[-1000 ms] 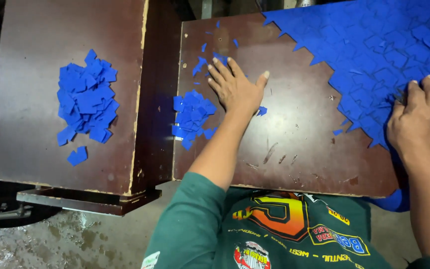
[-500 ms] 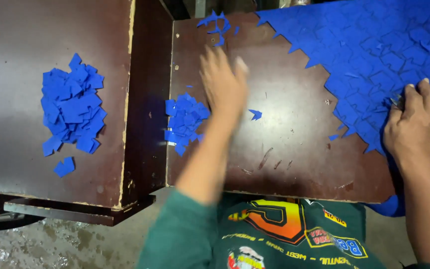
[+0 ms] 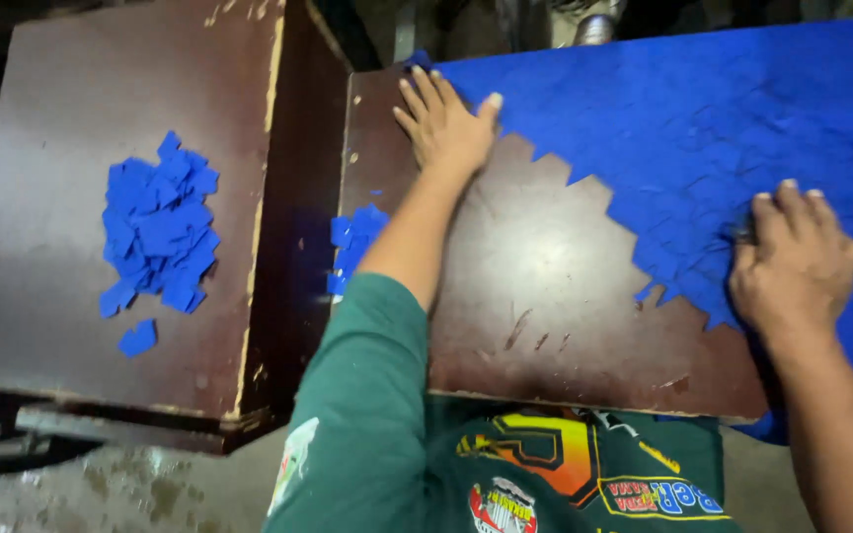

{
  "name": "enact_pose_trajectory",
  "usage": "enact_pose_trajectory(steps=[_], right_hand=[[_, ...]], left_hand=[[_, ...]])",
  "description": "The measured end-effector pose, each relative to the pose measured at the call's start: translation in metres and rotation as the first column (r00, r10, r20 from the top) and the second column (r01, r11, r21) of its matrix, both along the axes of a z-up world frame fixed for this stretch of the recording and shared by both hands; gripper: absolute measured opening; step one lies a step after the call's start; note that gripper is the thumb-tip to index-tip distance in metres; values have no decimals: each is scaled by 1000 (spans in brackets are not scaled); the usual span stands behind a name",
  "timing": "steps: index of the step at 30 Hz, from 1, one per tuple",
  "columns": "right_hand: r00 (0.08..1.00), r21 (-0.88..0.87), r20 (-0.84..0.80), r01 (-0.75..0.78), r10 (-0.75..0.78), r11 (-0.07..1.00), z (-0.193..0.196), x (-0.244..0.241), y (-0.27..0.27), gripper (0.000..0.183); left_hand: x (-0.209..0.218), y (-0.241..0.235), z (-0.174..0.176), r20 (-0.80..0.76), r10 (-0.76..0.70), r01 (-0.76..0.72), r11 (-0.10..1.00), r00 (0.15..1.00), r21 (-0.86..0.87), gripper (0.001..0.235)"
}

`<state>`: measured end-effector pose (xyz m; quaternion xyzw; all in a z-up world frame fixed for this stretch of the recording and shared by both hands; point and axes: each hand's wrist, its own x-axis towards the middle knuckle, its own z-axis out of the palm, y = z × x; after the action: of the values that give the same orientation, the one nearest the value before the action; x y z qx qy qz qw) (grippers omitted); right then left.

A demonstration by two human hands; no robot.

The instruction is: Cutting out small pre-marked diamond shapes from a large piece of blue fabric using a hand-held cutting tool.

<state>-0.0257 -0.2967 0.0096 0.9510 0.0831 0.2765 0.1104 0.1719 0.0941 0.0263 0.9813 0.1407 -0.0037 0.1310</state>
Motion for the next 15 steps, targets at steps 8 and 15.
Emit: enact_pose_trajectory(steps=[8,15], right_hand=[[1000,138,-24,-16,19,990,12,2,8,49],[996,209,-85,-18,37,978,15,4,9,50]], left_hand=[[56,31,-36,383,280,-208,953,880,-219,60],[-119,-105,-32,186,-211,155,949,960,275,74]])
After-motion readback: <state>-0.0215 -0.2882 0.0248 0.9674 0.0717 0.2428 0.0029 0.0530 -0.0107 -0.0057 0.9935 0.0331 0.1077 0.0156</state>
